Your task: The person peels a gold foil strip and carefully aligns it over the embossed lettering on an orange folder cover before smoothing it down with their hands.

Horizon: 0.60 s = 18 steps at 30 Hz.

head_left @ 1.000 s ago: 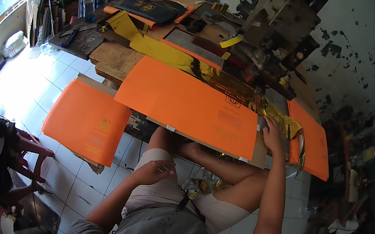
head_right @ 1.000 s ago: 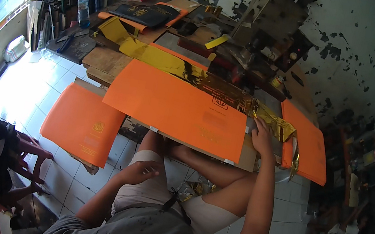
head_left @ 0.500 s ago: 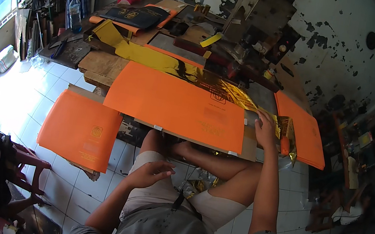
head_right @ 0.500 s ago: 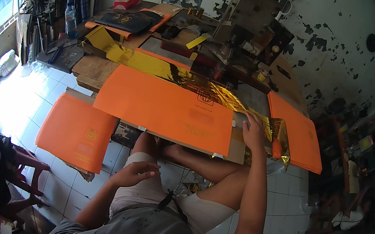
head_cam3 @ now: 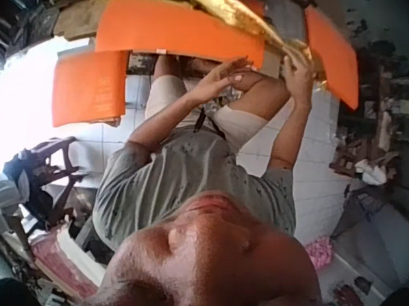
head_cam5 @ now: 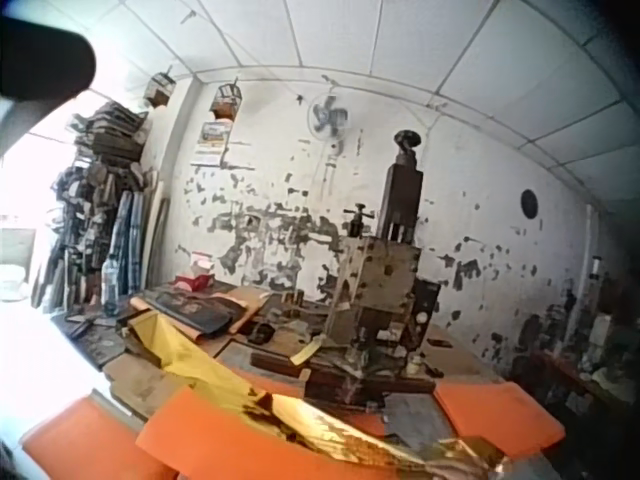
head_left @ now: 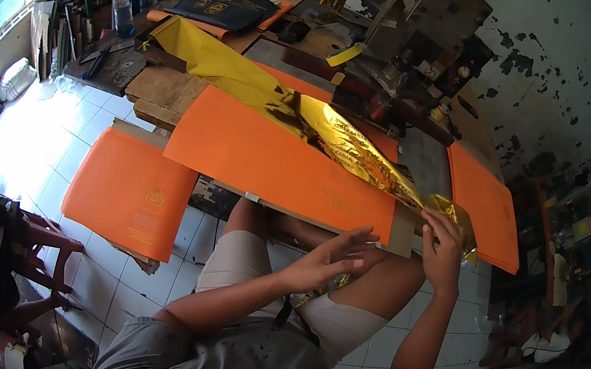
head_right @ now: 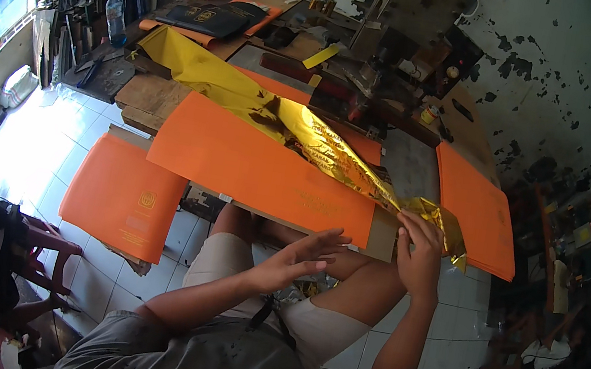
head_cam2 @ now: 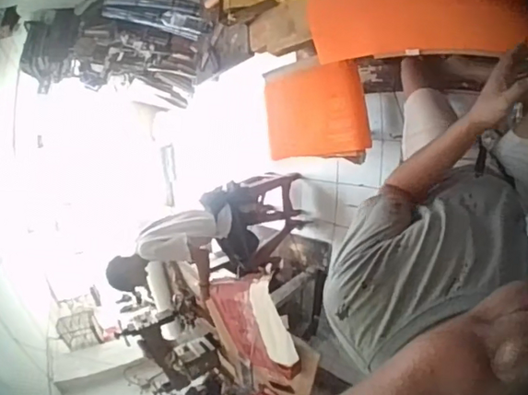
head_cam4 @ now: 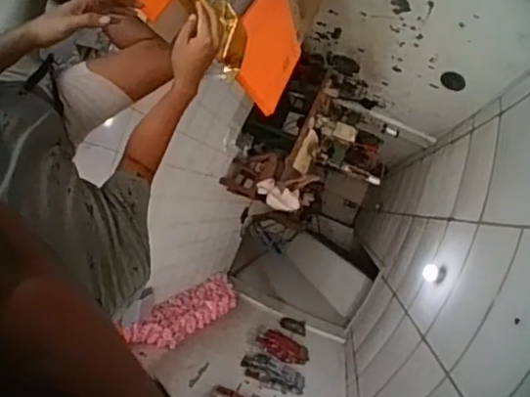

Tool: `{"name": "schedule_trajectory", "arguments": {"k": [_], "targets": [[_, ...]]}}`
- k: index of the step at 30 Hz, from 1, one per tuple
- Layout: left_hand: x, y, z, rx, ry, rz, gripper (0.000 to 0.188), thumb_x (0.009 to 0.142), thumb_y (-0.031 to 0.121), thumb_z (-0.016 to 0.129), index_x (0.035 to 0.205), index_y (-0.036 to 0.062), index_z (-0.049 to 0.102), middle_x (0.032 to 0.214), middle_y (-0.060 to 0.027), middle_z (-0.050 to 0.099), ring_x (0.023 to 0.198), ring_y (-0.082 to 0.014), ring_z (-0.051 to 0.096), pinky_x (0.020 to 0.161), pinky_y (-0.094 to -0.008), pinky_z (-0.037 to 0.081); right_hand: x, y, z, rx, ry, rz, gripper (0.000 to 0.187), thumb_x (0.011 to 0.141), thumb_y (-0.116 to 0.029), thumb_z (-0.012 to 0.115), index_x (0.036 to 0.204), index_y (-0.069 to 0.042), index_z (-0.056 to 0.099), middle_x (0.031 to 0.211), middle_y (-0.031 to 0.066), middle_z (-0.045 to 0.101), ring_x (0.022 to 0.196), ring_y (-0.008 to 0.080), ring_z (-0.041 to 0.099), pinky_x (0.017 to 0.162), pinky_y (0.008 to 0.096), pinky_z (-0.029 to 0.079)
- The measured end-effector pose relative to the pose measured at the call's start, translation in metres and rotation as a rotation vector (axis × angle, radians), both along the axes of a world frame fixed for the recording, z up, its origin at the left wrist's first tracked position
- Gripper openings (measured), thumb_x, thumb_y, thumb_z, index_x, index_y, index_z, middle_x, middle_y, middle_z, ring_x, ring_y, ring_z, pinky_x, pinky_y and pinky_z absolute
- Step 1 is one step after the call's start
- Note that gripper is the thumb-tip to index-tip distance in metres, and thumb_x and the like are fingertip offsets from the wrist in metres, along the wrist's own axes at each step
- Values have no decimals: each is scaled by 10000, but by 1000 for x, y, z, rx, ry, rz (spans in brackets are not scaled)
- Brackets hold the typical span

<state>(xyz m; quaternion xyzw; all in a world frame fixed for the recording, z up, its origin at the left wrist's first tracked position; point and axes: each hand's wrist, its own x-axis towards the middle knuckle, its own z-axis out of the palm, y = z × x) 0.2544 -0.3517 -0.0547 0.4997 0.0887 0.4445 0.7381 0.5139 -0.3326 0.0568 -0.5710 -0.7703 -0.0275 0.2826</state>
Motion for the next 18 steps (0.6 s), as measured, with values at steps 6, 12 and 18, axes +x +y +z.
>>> {"name": "schedule_trajectory", "arguments": {"k": [6,12,18], "targets": [[38,-1,8,-218,-95,146,715,1111,295,570,1662,23,205,1640,-208,380,1557,-293,352,1275,-448,306,-39,-83,22,3,-108,55,277,932,-49,697,1198,-27,770,1244,112,739,1111,299,696,995,452,509],[25,-23,-28,-392,-218,-44,562,1107,307,590,1529,-19,413,1516,-144,526,1416,-231,486,1191,-401,380,-43,-116,2,-202,44,334,249,831,-159,825,1075,-107,836,1219,81,751,1007,251,730,855,403,530],[5,-40,-13,-397,-253,-54,525,1092,235,615,1521,-21,453,1475,-122,578,1372,-214,521,1156,-392,414,-21,-97,-23,-109,340,209,625,920,-596,742,1201,-38,770,1334,139,695,1181,313,671,987,452,517]]}}
